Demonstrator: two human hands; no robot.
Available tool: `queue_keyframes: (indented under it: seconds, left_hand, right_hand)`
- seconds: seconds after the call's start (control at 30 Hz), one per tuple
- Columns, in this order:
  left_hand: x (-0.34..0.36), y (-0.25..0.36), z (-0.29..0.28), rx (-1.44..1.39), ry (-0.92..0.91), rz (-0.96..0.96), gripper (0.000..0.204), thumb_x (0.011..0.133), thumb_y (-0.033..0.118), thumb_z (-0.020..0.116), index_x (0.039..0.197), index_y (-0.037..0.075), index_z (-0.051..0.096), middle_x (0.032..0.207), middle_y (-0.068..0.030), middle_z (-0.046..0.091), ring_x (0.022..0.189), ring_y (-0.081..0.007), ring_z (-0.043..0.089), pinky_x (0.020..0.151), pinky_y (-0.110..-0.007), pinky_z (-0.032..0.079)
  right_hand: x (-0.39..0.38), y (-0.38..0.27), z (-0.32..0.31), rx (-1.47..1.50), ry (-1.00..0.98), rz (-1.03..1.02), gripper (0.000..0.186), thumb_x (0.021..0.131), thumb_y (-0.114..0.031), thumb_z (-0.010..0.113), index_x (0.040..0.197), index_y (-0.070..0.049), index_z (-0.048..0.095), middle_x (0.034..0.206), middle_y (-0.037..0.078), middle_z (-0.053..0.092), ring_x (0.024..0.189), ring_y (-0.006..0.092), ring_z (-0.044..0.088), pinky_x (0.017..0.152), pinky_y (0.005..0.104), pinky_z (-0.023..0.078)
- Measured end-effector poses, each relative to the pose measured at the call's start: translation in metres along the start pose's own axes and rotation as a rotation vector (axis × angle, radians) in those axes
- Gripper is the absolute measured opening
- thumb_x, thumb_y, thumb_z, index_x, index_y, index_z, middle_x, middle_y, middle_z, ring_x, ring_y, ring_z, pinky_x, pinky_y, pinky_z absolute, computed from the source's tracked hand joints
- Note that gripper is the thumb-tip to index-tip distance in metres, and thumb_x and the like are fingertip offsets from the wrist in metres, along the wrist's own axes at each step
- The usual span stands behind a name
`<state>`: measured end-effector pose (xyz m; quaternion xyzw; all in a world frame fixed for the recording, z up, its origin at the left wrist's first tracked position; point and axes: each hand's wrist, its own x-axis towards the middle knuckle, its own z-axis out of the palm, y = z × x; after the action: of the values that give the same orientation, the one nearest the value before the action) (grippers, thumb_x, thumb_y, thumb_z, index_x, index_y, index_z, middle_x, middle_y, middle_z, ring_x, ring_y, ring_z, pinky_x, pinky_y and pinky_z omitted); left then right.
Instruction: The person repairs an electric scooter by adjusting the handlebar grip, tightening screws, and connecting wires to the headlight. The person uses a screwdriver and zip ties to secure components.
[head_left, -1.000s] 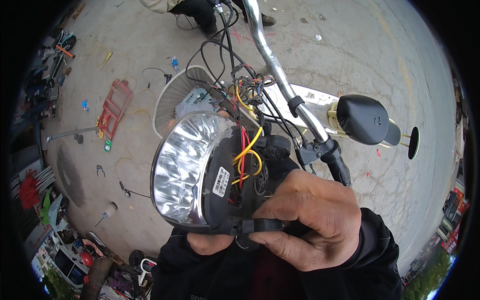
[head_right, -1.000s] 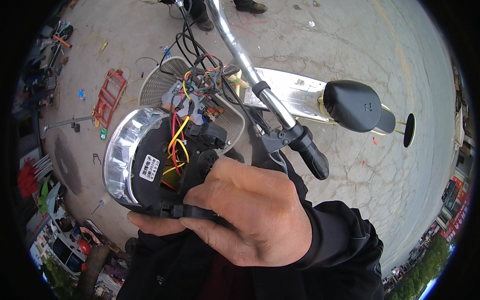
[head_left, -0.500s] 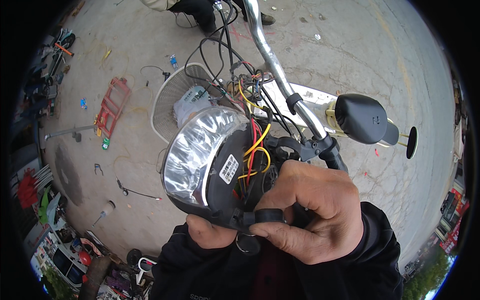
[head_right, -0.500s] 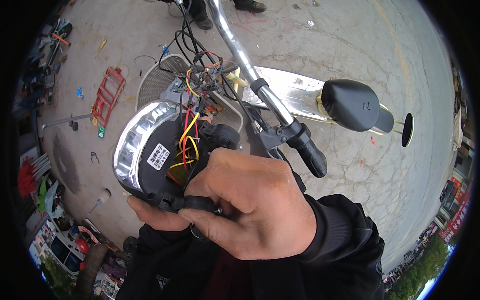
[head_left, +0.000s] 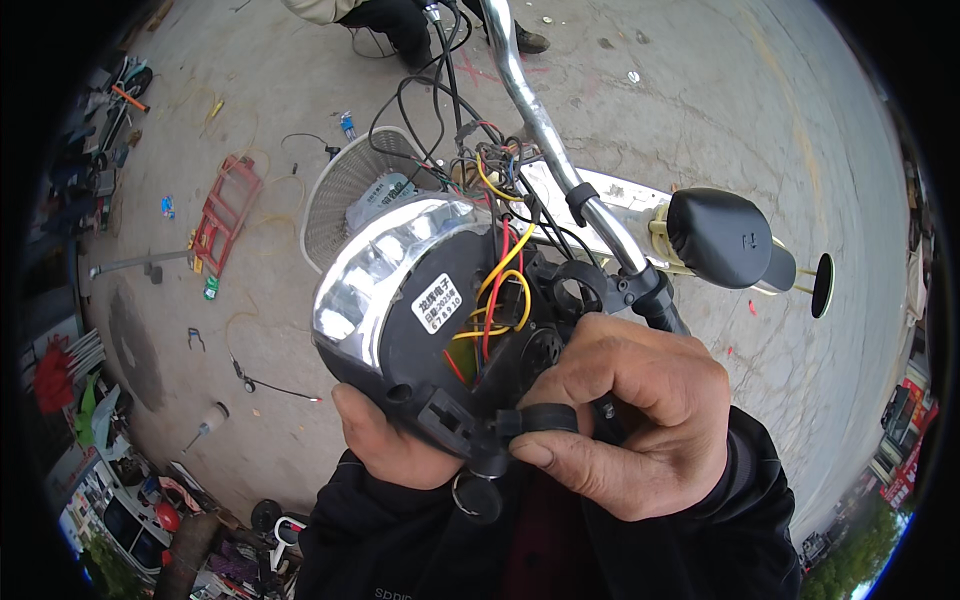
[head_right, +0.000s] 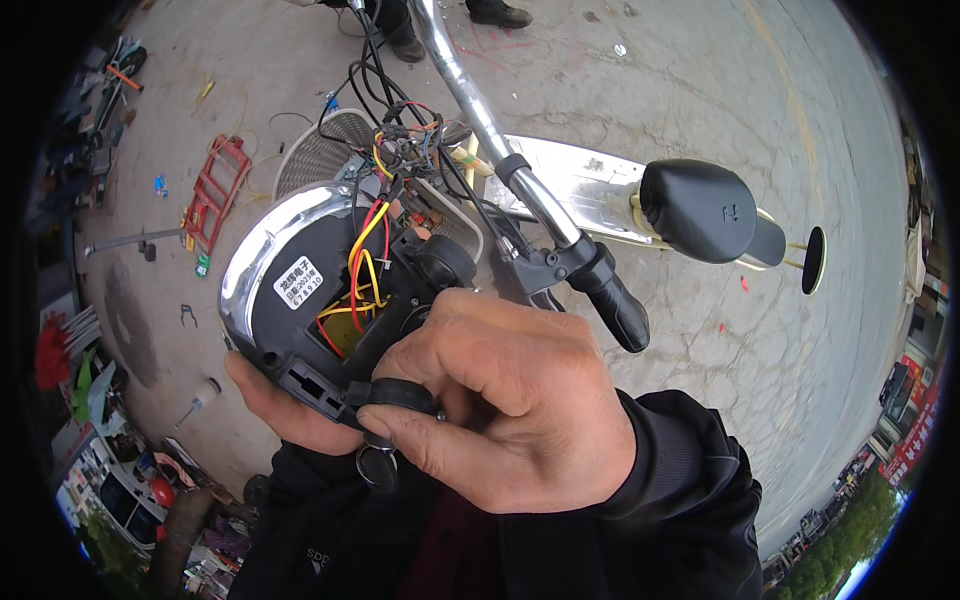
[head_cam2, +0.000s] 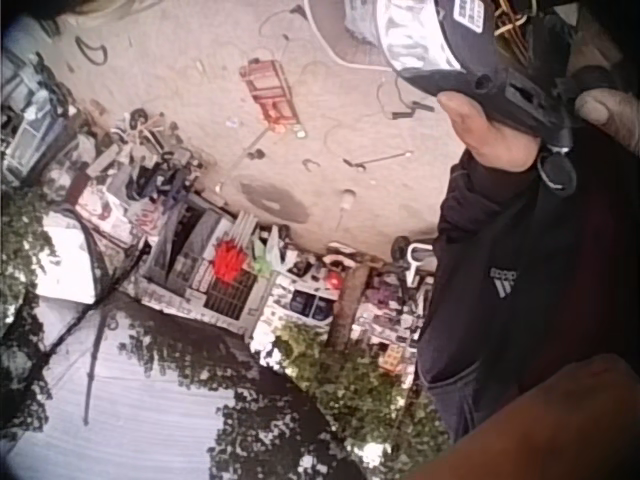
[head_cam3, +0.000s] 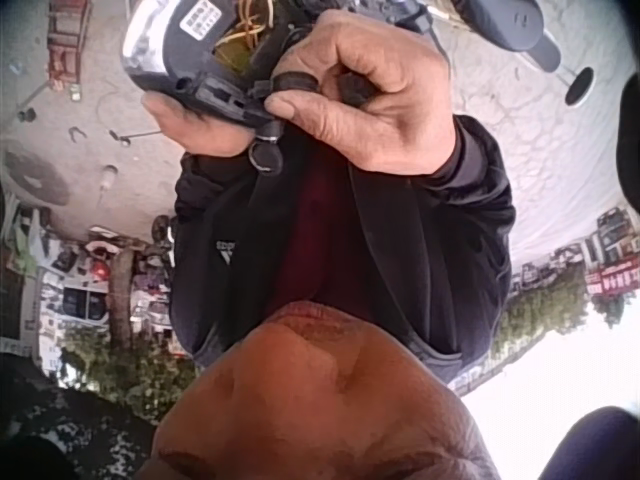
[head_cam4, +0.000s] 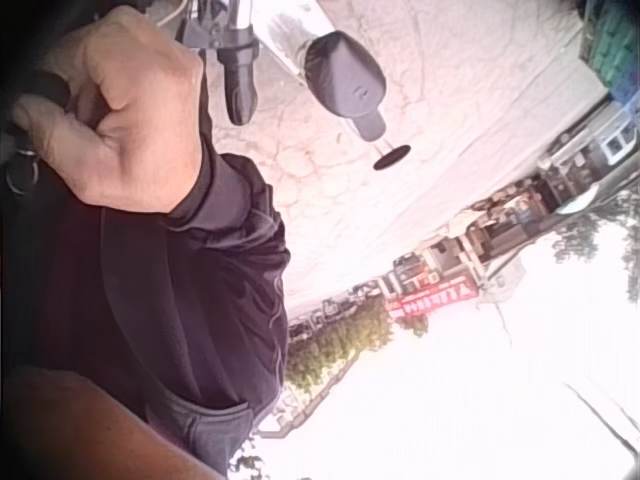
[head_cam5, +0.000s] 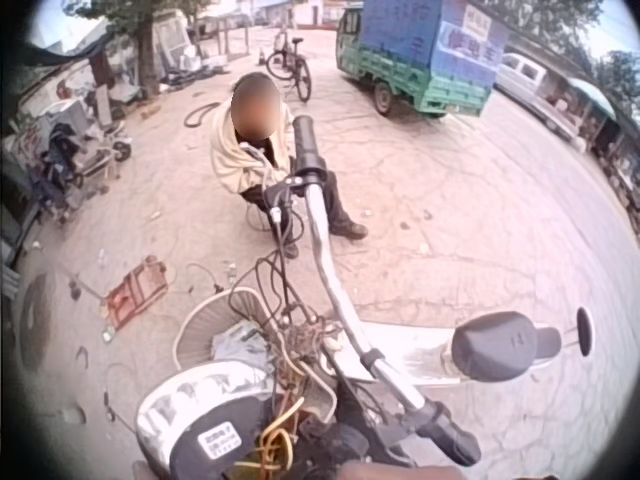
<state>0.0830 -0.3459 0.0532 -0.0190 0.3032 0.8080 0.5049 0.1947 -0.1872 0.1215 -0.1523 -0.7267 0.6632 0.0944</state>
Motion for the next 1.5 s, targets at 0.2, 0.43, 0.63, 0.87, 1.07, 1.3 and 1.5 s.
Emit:
queue_keyframes:
  seconds: [0.2, 0.43, 0.63, 0.87, 1.07, 1.3, 1.5]
  left_hand:
    - [0.0, -0.001, 0.003, -0.001, 0.015, 0.025, 0.113, 0.083, 0.08, 0.059, 0.158, 0.0, 0.03, 0.151, -0.02, 0.048, 0.132, -0.0339, 0.054, 0.109, -0.049, 0.047]
    - [-0.005, -0.002, 0.005, -0.083, 0.009, 0.048, 0.114, 0.084, 0.081, 0.058, 0.159, 0.0, 0.029, 0.151, -0.0203, 0.048, 0.133, -0.0342, 0.054, 0.109, -0.049, 0.047]
    - [-0.008, -0.002, 0.006, -0.002, 0.008, 0.026, 0.114, 0.084, 0.082, 0.056, 0.159, 0.0, 0.028, 0.151, -0.0207, 0.048, 0.133, -0.0344, 0.054, 0.109, -0.049, 0.047]
    - [-0.012, -0.001, 0.006, 0.004, -0.017, -0.005, 0.115, 0.085, 0.082, 0.055, 0.16, 0.0, 0.027, 0.152, -0.0211, 0.047, 0.134, -0.0347, 0.054, 0.11, -0.05, 0.047]
    - [-0.009, -0.001, 0.006, 0.003, -0.015, -0.004, 0.116, 0.085, 0.083, 0.054, 0.16, 0.0, 0.026, 0.152, -0.0214, 0.047, 0.135, -0.0349, 0.053, 0.11, -0.05, 0.047]
    - [-0.001, 0.0, 0.011, 0.009, -0.009, 0.01, 0.116, 0.085, 0.084, 0.052, 0.161, 0.0, 0.025, 0.153, -0.0218, 0.047, 0.135, -0.0352, 0.053, 0.11, -0.05, 0.047]
    - [0.002, 0.007, 0.019, 0.057, -0.018, -0.005, 0.117, 0.086, 0.084, 0.051, 0.161, -0.001, 0.024, 0.153, -0.0221, 0.046, 0.136, -0.0355, 0.053, 0.11, -0.051, 0.047]
  right_hand:
    - [-0.004, 0.0, 0.002, 0.174, 0.007, 0.121, 0.02, 0.085, -0.006, 0.087, 0.093, 0.005, 0.073, 0.082, 0.012, 0.071, 0.067, 0.0118, 0.064, 0.06, 0.0261, 0.046]
    - [-0.007, -0.003, 0.006, 0.299, 0.07, 0.214, 0.022, 0.087, -0.005, 0.086, 0.097, 0.008, 0.072, 0.085, 0.014, 0.072, 0.073, 0.0143, 0.066, 0.066, 0.0273, 0.049]
    - [-0.007, -0.003, 0.006, 0.272, 0.08, 0.153, 0.021, 0.086, -0.004, 0.086, 0.097, 0.009, 0.071, 0.085, 0.014, 0.072, 0.073, 0.0145, 0.065, 0.066, 0.0275, 0.049]
    - [-0.006, 0.004, 0.006, 0.263, 0.073, 0.109, 0.019, 0.091, -0.005, 0.082, 0.103, 0.006, 0.072, 0.08, 0.006, 0.071, 0.067, 0.009, 0.062, 0.061, 0.0245, 0.047]
    - [-0.003, -0.003, 0.006, 0.321, 0.067, 0.223, 0.023, 0.098, -0.011, 0.076, 0.113, 0.005, 0.073, 0.081, 0.005, 0.071, 0.067, 0.0081, 0.063, 0.062, 0.0232, 0.049]
    - [0.0, -0.008, -0.002, 0.639, -0.009, 0.421, 0.031, 0.106, -0.023, 0.067, 0.119, 0.005, 0.072, 0.087, 0.006, 0.067, 0.069, 0.0097, 0.062, 0.064, 0.024, 0.054]
    - [-0.001, 0.011, 0.0, 0.952, -0.047, 0.347, 0.042, 0.112, -0.029, 0.054, 0.123, 0.01, 0.065, 0.082, 0.008, 0.063, 0.062, 0.011, 0.055, 0.059, 0.0266, 0.051]
